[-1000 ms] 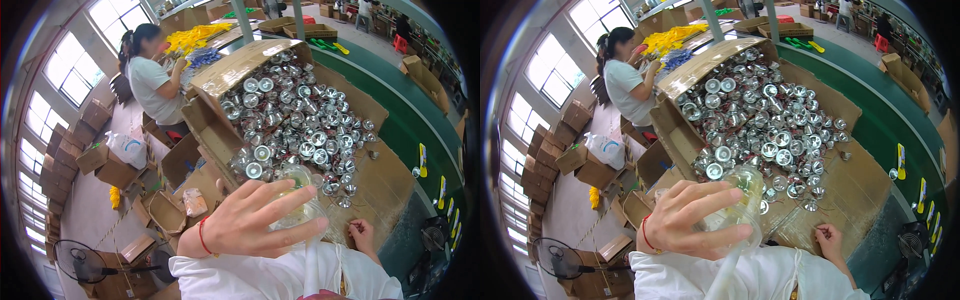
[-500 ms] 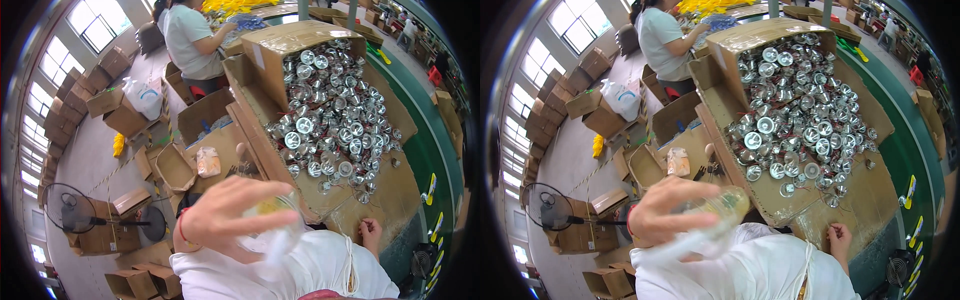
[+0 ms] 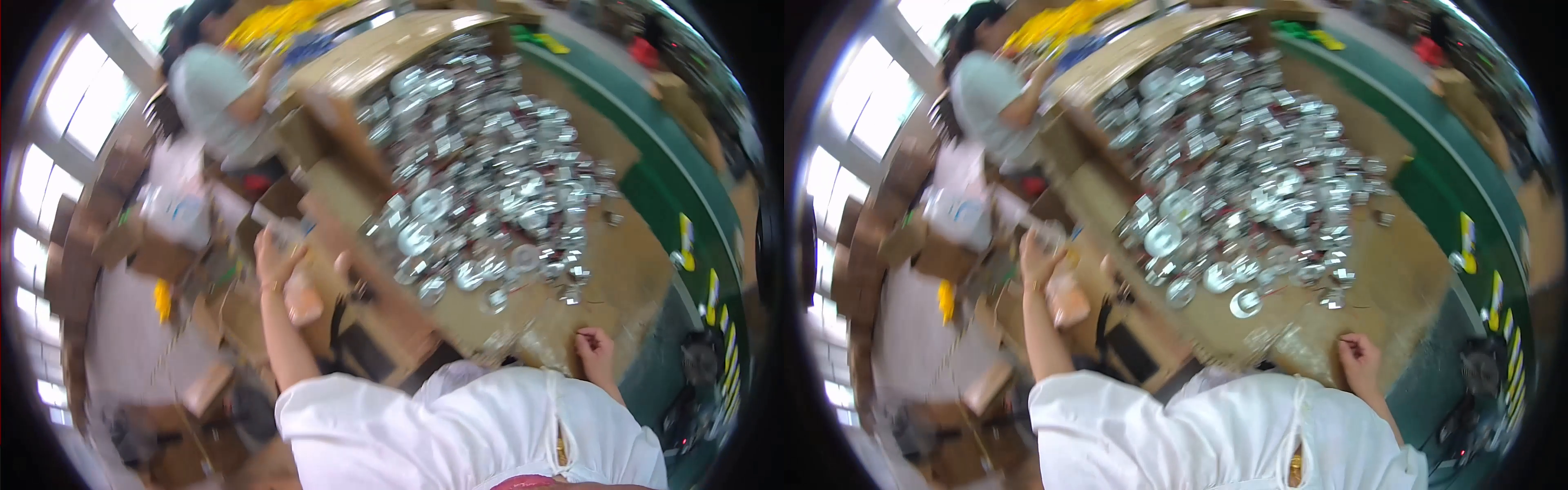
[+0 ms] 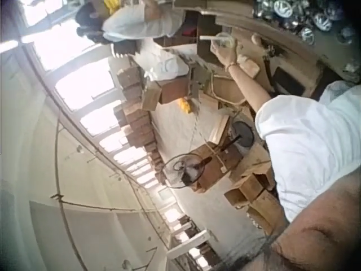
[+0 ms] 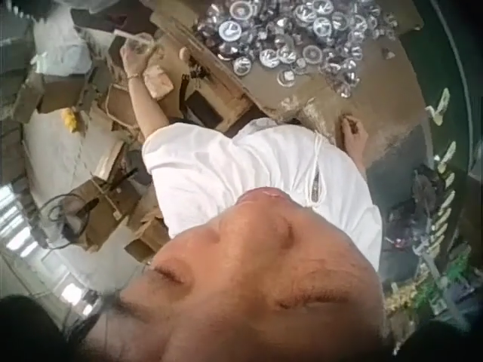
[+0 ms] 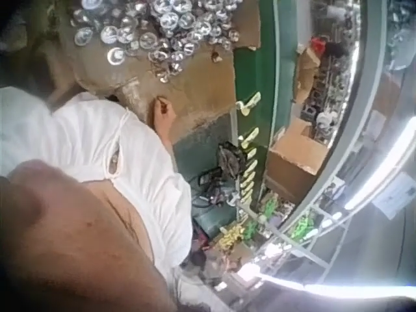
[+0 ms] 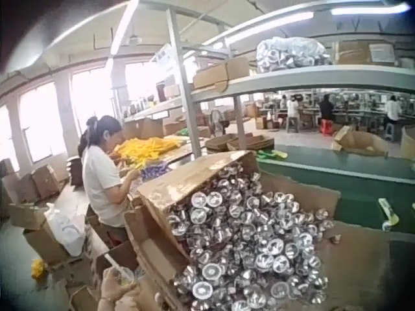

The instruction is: Soldering electrical wires to a circuit board and assembling a reflector into a flashlight body.

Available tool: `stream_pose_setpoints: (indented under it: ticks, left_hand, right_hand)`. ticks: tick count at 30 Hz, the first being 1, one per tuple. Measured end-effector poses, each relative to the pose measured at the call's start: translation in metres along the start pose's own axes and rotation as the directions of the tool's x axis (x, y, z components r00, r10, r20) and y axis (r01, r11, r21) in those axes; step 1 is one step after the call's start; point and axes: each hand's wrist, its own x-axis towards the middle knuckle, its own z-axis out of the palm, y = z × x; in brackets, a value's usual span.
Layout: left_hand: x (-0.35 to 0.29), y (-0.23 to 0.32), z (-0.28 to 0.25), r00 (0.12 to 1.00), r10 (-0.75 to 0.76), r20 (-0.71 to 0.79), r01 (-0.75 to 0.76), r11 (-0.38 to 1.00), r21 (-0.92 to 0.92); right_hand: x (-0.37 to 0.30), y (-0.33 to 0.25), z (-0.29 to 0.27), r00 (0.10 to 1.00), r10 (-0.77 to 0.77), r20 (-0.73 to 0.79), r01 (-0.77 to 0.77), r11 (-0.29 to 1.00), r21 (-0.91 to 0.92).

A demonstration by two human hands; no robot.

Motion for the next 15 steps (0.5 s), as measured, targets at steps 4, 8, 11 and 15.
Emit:
stream_pose_setpoints:
  ticks: [4,8,11,15]
  left_hand:
    - [-0.016,-0.031,0.081,0.975,-0.108,0.194,0.122,0.991,-0.062]
    - [-0.026,-0.122,0.105,0.962,-0.233,0.145,0.257,0.949,-0.182]
    - [-0.031,-0.11,0.09,0.944,-0.286,0.164,0.285,0.958,0.031]
    - [-0.042,-0.115,0.09,0.957,-0.215,0.193,0.231,0.971,-0.065]
  right_hand:
    - [0.004,-0.001,0.012,0.987,-0.139,-0.082,0.133,0.989,-0.067]
    - [0.004,-0.005,0.014,0.943,-0.33,-0.05,0.318,0.934,-0.162]
    - [-0.002,-0.017,0.01,0.934,-0.347,-0.078,0.327,0.924,-0.198]
    - [0.001,-0.019,0.013,0.928,-0.367,-0.063,0.337,0.9,-0.276]
